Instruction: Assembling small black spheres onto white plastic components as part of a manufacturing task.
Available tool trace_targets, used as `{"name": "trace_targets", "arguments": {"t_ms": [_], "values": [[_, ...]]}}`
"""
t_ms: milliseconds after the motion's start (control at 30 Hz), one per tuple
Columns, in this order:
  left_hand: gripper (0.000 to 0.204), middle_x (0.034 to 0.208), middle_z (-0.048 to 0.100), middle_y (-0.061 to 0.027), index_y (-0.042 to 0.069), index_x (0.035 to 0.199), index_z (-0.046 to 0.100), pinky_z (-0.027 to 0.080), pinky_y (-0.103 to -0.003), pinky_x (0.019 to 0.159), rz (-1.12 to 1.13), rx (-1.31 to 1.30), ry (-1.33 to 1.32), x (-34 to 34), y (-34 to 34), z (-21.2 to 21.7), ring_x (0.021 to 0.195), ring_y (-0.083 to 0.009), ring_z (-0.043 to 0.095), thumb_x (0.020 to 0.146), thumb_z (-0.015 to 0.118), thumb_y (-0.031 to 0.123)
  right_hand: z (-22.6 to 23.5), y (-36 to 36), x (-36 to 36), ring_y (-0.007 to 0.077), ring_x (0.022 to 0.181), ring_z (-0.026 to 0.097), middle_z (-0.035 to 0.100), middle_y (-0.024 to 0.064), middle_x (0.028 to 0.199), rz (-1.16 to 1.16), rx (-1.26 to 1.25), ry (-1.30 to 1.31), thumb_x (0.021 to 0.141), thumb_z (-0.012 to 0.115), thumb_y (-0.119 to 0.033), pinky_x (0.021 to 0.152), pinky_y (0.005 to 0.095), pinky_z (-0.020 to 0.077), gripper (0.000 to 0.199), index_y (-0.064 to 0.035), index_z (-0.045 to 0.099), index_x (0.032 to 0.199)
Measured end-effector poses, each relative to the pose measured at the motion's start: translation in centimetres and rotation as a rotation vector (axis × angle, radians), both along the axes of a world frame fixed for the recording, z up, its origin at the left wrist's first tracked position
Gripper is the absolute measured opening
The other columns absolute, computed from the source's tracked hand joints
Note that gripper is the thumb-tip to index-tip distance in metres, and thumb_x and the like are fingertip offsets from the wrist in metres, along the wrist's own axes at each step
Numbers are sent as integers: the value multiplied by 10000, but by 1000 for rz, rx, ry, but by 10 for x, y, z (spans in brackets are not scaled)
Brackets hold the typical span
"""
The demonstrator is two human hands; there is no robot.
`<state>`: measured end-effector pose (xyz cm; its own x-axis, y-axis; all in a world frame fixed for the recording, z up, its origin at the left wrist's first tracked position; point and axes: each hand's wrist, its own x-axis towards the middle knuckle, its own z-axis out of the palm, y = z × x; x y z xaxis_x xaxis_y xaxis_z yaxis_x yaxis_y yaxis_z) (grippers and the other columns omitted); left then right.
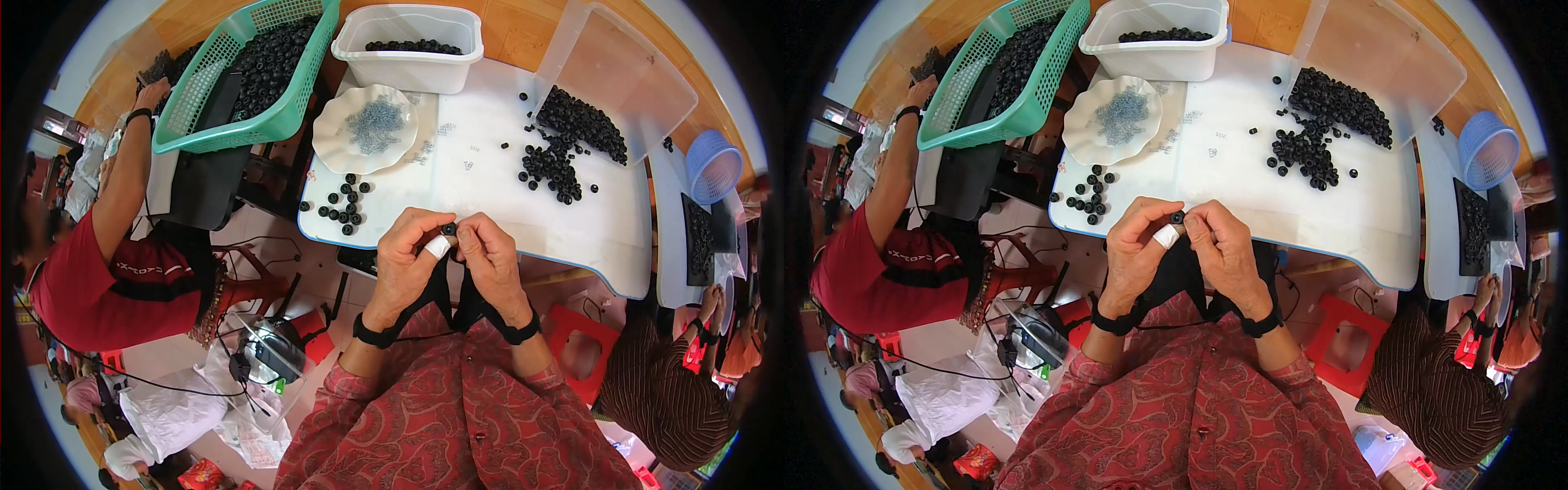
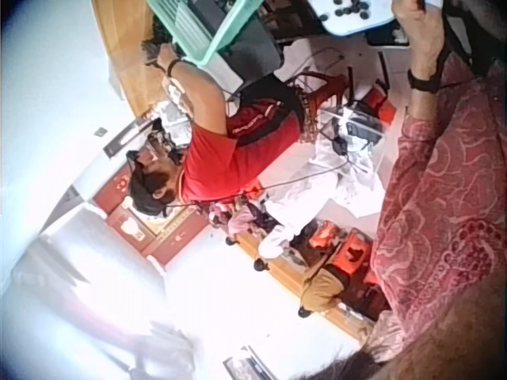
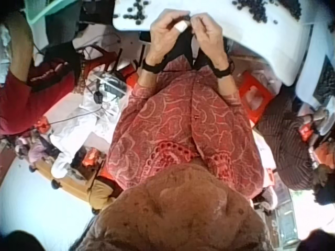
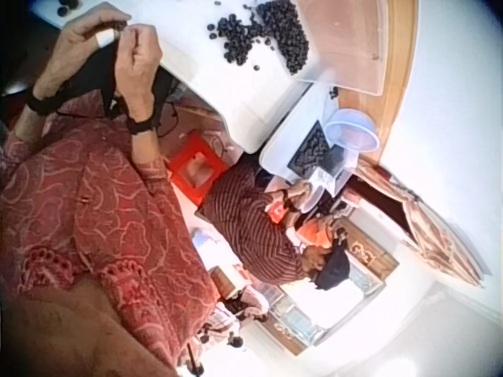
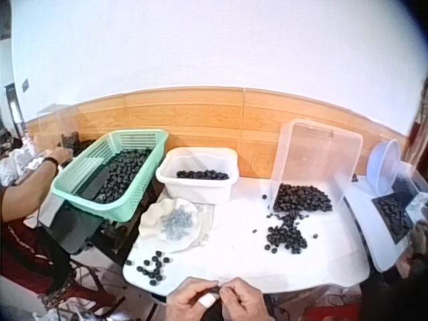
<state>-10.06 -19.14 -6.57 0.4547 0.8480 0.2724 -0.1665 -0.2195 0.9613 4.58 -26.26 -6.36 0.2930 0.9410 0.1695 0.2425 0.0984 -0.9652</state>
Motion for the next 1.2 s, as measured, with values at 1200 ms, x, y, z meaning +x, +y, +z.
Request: {"name": "trace_targets", "arguments": {"t_ms": [1200], "values": [[223, 1002, 658, -54, -30, 1166, 696, 540, -240, 753, -212, -197, -95, -3, -8, 3, 861, -104, 634, 951, 639, -12, 38, -17, -1, 60, 666, 505, 574, -13, 751, -2, -336, 363, 1066, 507, -263, 595, 222, 420, 310, -19, 605, 901]]}}
